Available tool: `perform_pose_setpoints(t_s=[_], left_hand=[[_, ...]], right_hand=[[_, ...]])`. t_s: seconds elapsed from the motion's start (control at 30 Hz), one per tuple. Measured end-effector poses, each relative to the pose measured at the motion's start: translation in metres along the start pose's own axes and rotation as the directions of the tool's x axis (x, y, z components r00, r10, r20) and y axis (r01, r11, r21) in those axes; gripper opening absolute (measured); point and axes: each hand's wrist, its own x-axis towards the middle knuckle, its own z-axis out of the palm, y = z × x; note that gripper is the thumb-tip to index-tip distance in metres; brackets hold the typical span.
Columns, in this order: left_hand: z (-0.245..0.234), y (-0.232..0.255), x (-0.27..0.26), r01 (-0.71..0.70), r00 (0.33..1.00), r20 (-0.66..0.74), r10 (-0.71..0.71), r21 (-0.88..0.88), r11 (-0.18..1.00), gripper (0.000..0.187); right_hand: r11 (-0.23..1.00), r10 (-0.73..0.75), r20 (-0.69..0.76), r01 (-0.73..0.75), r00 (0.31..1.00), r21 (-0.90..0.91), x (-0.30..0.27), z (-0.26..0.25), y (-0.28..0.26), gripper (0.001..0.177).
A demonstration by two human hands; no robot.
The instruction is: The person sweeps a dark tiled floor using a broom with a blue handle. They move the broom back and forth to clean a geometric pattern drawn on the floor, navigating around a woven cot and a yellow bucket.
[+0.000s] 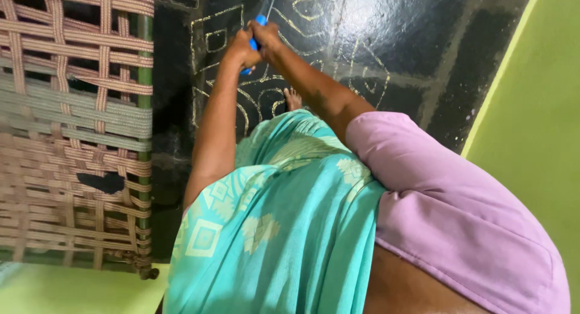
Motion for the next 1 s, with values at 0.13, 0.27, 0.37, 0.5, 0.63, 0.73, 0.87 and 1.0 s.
perform_pose_setpoints(t_s=[0.13,0.27,0.37,0.5,0.63,0.73,0.87,1.0], left_hand=[[0.007,0.013,0.025,-0.089,0.996,-0.007,0.089,-0.083,0.993,0.057],[0.024,0.02,0.032,-0.178,0.968,0.173,0.182,-0.038,0.983,0.063],[0.043,0.02,0.028,-0.201,0.915,0.367,0.167,0.057,0.978,0.062],[0.08,0.011,0.035,-0.396,0.737,0.646,0.199,0.174,0.902,0.052],[0.134,-0.006,0.043,-0.617,0.559,0.823,0.106,0.327,0.716,0.05],[0.167,-0.021,0.041,-0.75,0.49,0.87,0.053,0.39,0.534,0.049],[0.172,-0.026,0.045,-0.835,0.471,0.878,0.083,0.414,0.363,0.05],[0.143,-0.024,0.074,-0.735,0.629,0.772,0.091,0.552,0.394,0.051]], right_hand=[[0.989,-0.145,-0.096,0.141,0.985,-0.046,0.015,-0.013,-0.018,0.029],[0.982,-0.19,-0.301,0.184,0.935,-0.047,0.003,-0.048,-0.012,0.03],[0.988,-0.052,-0.454,0.111,0.889,0.105,-0.019,-0.079,0.01,0.035],[0.897,0.165,-0.532,0.098,0.83,0.431,-0.054,-0.105,0.045,0.032],[0.741,0.32,-0.462,0.086,0.827,0.666,-0.088,-0.118,0.083,0.03],[0.661,0.359,-0.418,0.089,0.835,0.745,-0.108,-0.123,0.1,0.028],[0.665,0.349,-0.491,0.158,0.798,0.73,-0.106,-0.124,0.107,0.025],[0.765,0.269,-0.628,0.233,0.73,0.6,-0.076,-0.114,0.086,0.023]])
